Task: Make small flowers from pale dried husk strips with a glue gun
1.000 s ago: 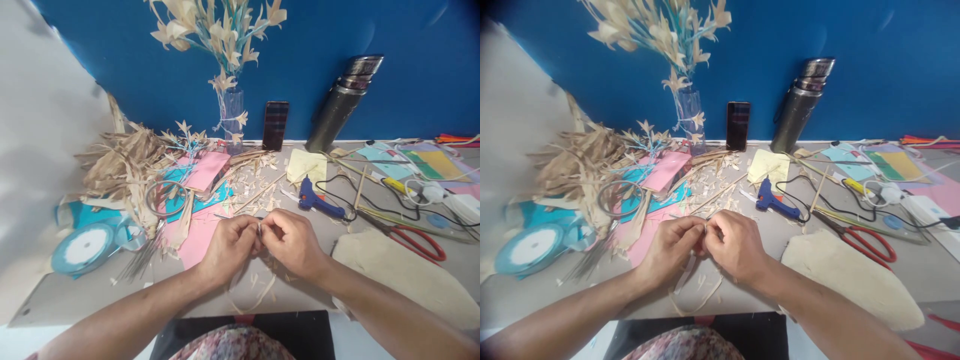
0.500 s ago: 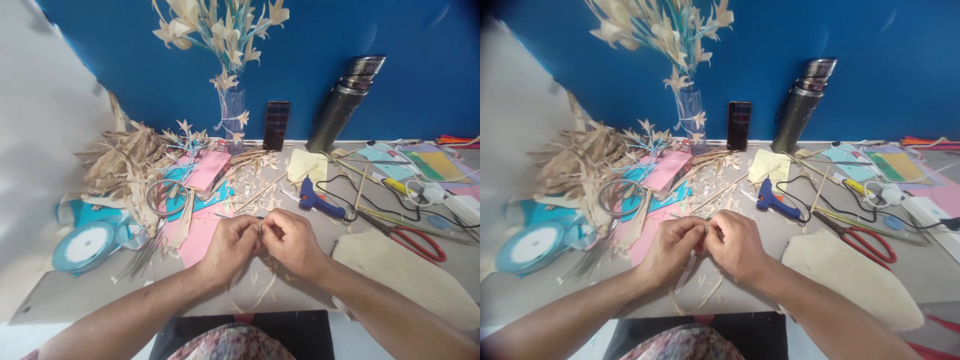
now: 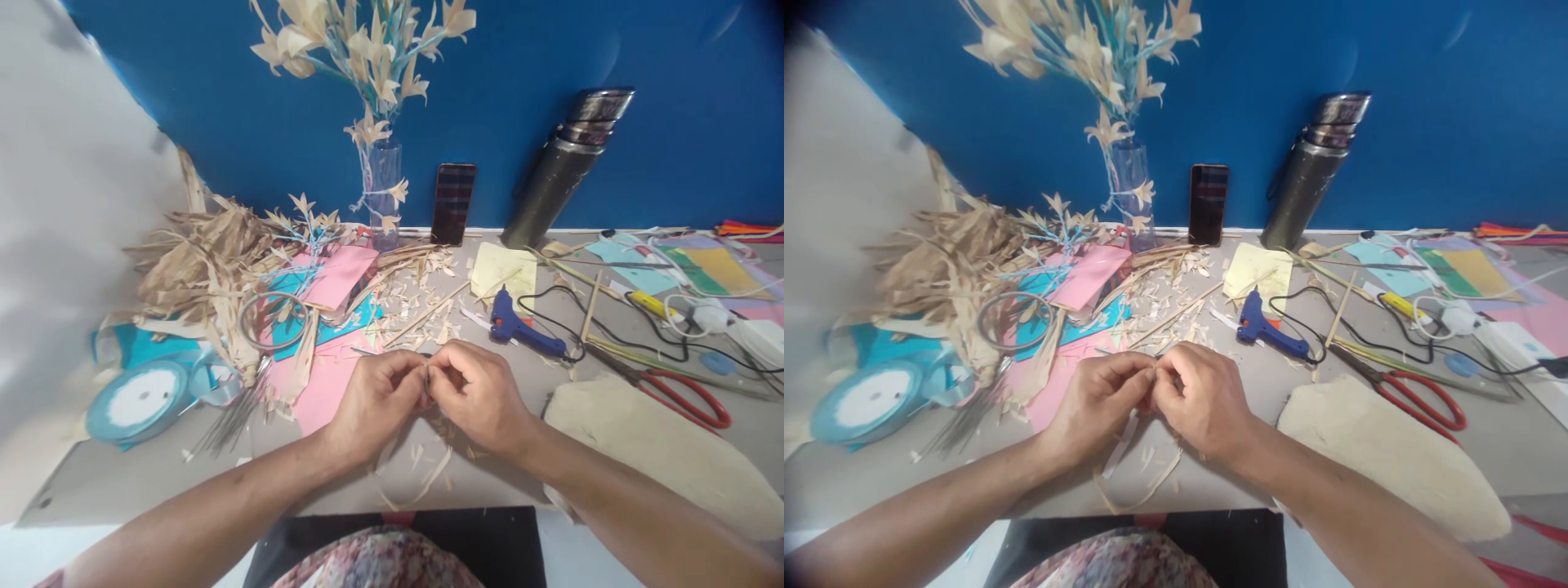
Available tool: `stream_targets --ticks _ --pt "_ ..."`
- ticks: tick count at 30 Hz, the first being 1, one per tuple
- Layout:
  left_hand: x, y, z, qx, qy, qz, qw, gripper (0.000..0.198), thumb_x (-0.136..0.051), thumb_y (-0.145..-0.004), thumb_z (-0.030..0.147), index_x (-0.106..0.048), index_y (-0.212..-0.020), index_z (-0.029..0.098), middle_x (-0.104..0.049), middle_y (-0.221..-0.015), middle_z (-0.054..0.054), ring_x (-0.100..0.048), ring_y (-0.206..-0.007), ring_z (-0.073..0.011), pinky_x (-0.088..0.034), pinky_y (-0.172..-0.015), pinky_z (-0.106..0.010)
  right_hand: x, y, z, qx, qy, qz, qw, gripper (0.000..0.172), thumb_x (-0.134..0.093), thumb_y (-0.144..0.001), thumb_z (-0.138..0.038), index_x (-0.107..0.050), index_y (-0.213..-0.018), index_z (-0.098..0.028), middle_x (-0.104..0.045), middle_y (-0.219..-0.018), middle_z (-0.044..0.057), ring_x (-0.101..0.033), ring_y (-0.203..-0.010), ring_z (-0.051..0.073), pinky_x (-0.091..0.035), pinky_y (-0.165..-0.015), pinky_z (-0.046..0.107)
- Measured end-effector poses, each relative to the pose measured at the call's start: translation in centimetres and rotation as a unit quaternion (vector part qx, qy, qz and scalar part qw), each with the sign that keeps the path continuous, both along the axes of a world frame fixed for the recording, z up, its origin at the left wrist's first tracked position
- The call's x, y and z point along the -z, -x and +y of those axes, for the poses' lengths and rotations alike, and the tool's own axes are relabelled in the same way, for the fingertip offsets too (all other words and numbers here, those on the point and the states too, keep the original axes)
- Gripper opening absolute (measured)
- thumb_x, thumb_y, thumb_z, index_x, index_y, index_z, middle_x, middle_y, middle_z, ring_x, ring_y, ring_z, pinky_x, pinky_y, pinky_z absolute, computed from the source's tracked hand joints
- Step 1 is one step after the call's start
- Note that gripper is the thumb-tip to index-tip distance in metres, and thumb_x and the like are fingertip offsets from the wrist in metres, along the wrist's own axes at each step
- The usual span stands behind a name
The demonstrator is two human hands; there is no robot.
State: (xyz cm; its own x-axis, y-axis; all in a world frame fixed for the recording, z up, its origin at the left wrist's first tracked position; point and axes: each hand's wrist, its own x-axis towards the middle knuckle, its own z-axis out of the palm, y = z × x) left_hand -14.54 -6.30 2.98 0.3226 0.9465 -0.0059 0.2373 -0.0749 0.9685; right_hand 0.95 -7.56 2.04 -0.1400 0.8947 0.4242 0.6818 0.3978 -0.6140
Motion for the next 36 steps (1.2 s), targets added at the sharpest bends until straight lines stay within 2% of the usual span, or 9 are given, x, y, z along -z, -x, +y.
stream_targets --ticks 9,13,17,22,36 --pt "0.62 -0.05 -0.01 0.007 -0.048 0.019 0.999 0.027 -0.049 -0.083 0.011 -0.076 -0.079 0.015 -0.069 -0.066 0.001 -0.056 -0.057 -0.0083 -0.042 -0.054 -0.015 0.45 0.06 -0.01 -0.001 -0.058 -0.059 0.997 0.019 -0.054 -0.079 -0.009 -0.054 -0.063 -0.019 -0.056 -0.06 0.0 -0.049 -0.057 0.012 -0.033 -0.058 0.025" --pt "0.27 0.03 -0.04 0.006 -0.031 0.019 0.999 0.027 -0.049 -0.082 0.011 -0.074 -0.073 0.013 -0.063 -0.057 0.003 -0.053 -0.052 -0.0079 -0.04 -0.05 -0.015 0.36 0.05 -0.05 -0.002 -0.048 -0.045 0.998 0.019 -0.054 -0.08 -0.01 -0.054 -0.063 -0.019 -0.055 -0.059 -0.001 -0.048 -0.055 0.012 -0.033 -0.057 0.025" --pt "0.07 0.17 -0.04 0.014 -0.025 0.016 0.999 0.026 -0.05 -0.082 0.011 -0.075 -0.079 0.013 -0.065 -0.06 0.002 -0.055 -0.054 -0.0088 -0.041 -0.051 -0.016 0.15 -0.05 -0.06 -0.011 -0.039 -0.038 0.998 0.018 -0.054 -0.08 -0.01 -0.055 -0.064 -0.019 -0.057 -0.06 -0.001 -0.049 -0.055 0.012 -0.033 -0.057 0.025" --pt "0.2 0.11 -0.03 0.01 -0.024 0.026 0.999 0.026 -0.049 -0.081 0.012 -0.074 -0.075 0.014 -0.065 -0.061 0.001 -0.054 -0.055 -0.0091 -0.041 -0.052 -0.016 0.06 -0.03 -0.02 -0.011 -0.039 -0.047 0.998 0.019 -0.053 -0.079 -0.01 -0.053 -0.064 -0.02 -0.056 -0.06 -0.001 -0.049 -0.056 0.012 -0.034 -0.057 0.025" --pt "0.02 0.19 0.11 0.02 0.047 -0.028 0.998 0.025 -0.05 -0.08 0.013 -0.074 -0.073 0.012 -0.062 -0.056 -0.001 -0.054 -0.052 -0.0096 -0.042 -0.05 -0.017 0.13 -0.12 -0.08 -0.006 -0.031 -0.037 0.999 0.019 -0.054 -0.078 -0.01 -0.053 -0.062 -0.019 -0.055 -0.059 -0.002 -0.047 -0.055 0.011 -0.033 -0.056 0.025"
